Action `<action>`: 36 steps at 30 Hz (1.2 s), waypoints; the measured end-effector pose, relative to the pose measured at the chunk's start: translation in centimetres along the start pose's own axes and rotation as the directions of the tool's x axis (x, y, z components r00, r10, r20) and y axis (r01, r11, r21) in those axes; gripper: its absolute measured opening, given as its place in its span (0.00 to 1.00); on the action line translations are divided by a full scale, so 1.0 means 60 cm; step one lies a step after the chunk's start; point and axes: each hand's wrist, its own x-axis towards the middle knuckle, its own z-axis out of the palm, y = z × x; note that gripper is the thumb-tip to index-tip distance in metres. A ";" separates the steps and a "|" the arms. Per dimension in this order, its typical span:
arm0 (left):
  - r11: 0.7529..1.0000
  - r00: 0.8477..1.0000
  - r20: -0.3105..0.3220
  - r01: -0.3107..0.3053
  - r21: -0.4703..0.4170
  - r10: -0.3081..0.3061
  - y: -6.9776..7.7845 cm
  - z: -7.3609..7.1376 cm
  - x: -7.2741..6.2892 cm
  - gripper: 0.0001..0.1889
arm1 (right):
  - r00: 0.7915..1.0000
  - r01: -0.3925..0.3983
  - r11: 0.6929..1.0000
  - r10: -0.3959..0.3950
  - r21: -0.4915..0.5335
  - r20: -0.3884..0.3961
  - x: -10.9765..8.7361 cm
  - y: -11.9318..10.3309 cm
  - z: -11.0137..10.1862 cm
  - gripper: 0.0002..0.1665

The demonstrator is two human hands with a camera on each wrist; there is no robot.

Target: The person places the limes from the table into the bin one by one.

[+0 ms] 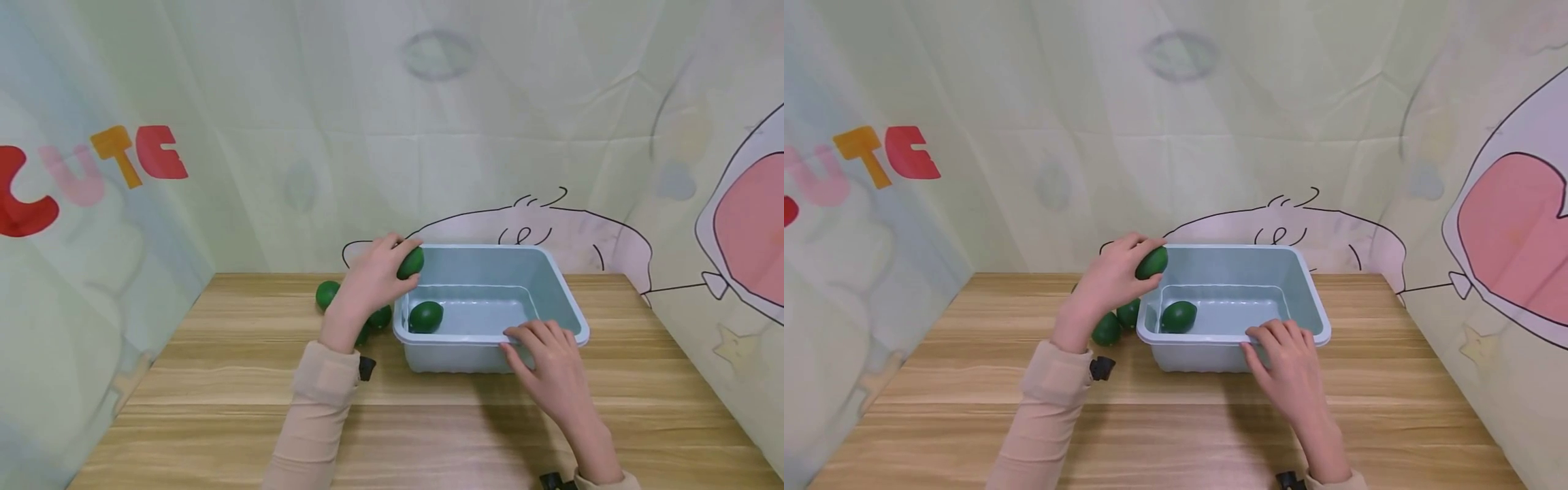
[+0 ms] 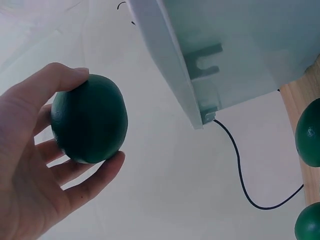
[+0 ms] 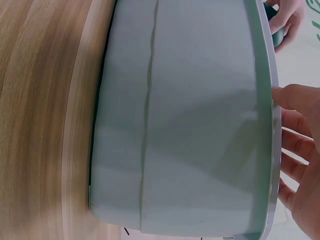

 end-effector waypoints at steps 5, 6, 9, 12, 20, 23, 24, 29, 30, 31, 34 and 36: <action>1.000 1.000 0.005 -0.020 0.008 0.020 0.005 0.004 0.009 0.28 | 1.000 0.001 1.000 -0.001 0.000 -0.001 0.001 -0.001 0.000 0.12; 1.000 1.000 0.008 -0.027 0.012 0.027 0.006 0.005 0.010 0.28 | 1.000 0.001 1.000 -0.001 0.000 -0.002 0.001 -0.001 0.000 0.12; 0.999 0.999 0.026 -0.044 0.027 0.044 0.011 0.007 0.015 0.28 | 1.000 0.004 1.000 -0.004 0.001 -0.005 0.002 -0.001 0.000 0.12; 0.998 0.998 0.047 -0.051 0.039 0.049 0.016 0.007 0.020 0.28 | 1.000 0.007 1.000 -0.007 0.000 -0.006 0.002 -0.001 0.000 0.12; 0.995 0.994 0.060 -0.091 0.050 0.088 0.031 0.012 0.032 0.27 | 1.000 0.000 1.000 0.000 -0.003 0.002 0.002 -0.002 0.000 0.11; 0.994 0.993 0.070 -0.102 0.044 0.099 0.037 0.014 0.036 0.27 | 1.000 -0.003 1.000 0.003 -0.001 0.006 0.002 -0.003 -0.001 0.11; 0.994 0.992 0.074 -0.104 0.040 0.101 0.039 0.015 0.037 0.27 | 1.000 -0.004 1.000 0.004 -0.001 0.008 0.002 -0.003 -0.001 0.11; 0.989 0.987 0.080 -0.141 0.054 0.137 0.050 0.020 0.045 0.27 | 1.000 -0.017 1.000 0.017 -0.002 0.019 0.002 -0.004 -0.002 0.11; 0.987 0.986 0.082 -0.149 0.055 0.144 0.053 0.021 0.047 0.27 | 1.000 -0.019 1.000 0.019 -0.003 0.022 0.002 -0.004 -0.002 0.11; 0.986 0.985 0.084 -0.156 0.053 0.152 0.056 0.022 0.048 0.27 | 0.999 -0.021 1.000 0.021 -0.003 0.024 0.002 -0.004 -0.002 0.11; 0.984 0.980 0.102 -0.175 0.039 0.170 0.065 0.024 0.051 0.27 | 0.999 -0.022 1.000 0.023 -0.004 0.027 0.002 -0.004 -0.002 0.11; 0.982 0.976 0.121 -0.184 0.031 0.179 0.071 0.026 0.054 0.27 | 0.999 -0.022 1.000 0.023 -0.005 0.027 0.002 -0.004 -0.002 0.11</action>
